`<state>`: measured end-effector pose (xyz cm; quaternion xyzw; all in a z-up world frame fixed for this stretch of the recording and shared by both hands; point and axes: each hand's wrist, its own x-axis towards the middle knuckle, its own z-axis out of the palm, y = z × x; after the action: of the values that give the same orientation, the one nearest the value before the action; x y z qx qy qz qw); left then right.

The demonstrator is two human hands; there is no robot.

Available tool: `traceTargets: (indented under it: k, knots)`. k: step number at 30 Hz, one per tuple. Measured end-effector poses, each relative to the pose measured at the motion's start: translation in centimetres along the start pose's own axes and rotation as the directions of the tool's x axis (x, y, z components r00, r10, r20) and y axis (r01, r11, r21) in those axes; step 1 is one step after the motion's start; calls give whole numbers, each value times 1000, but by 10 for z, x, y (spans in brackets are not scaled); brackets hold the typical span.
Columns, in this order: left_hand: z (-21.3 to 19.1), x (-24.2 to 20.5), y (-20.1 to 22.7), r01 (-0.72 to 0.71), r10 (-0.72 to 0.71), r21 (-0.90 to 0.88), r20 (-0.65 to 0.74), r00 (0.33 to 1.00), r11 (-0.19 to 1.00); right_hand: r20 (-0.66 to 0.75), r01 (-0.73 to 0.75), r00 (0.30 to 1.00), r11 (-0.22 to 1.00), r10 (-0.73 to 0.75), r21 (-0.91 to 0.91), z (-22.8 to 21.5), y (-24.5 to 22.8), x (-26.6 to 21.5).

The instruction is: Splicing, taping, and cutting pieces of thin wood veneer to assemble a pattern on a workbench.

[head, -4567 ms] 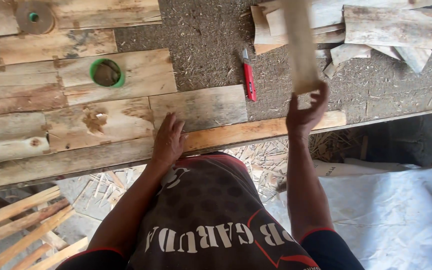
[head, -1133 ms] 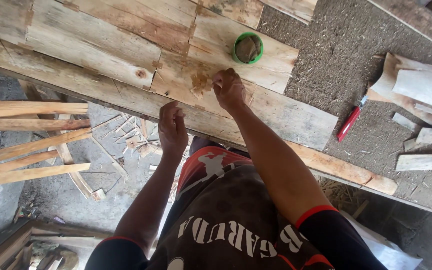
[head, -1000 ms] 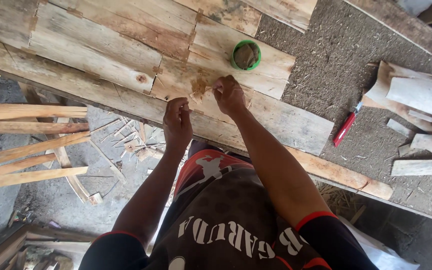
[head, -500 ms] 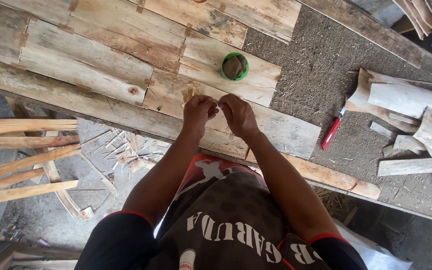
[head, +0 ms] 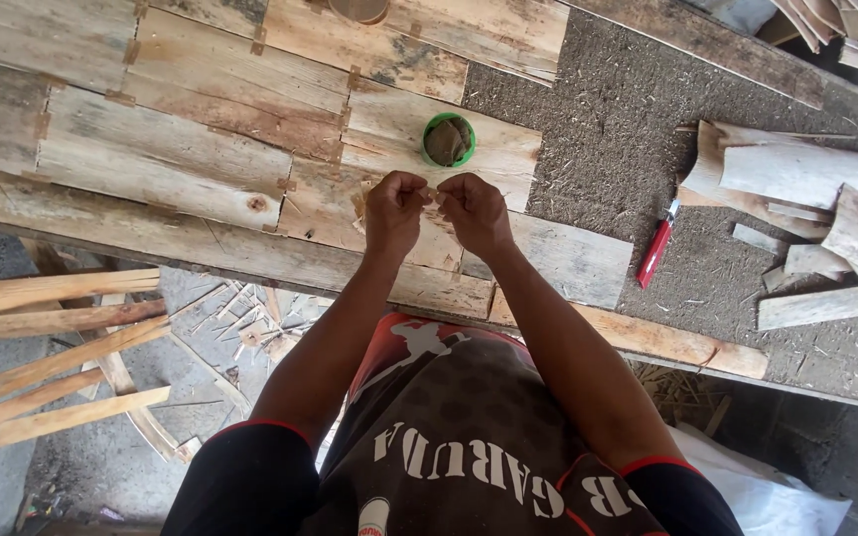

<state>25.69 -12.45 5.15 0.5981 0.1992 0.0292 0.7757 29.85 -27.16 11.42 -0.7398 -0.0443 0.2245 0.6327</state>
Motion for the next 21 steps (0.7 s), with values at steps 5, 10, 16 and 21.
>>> traceTargets:
  k: [5, 10, 16, 21]
  knots:
    - [16, 3, 34, -204, 257, 353, -109, 960, 913, -153, 73, 981, 960, -118, -271, -2, 1, 12]
    - [28, 17, 48, -315, 369, 372, -85, 925, 873, -263, 40, 956, 946, -130, -322, -2, -10, 33]
    - [31, 36, 31, -334, 404, 360, -140, 904, 871, -316, 53, 929, 917, -190, -395, -5, -4, 59]
    - [38, 51, 12, -121, 235, 351, -304, 923, 928, -357, -17, 919, 888, -168, -460, 1, -13, 64]
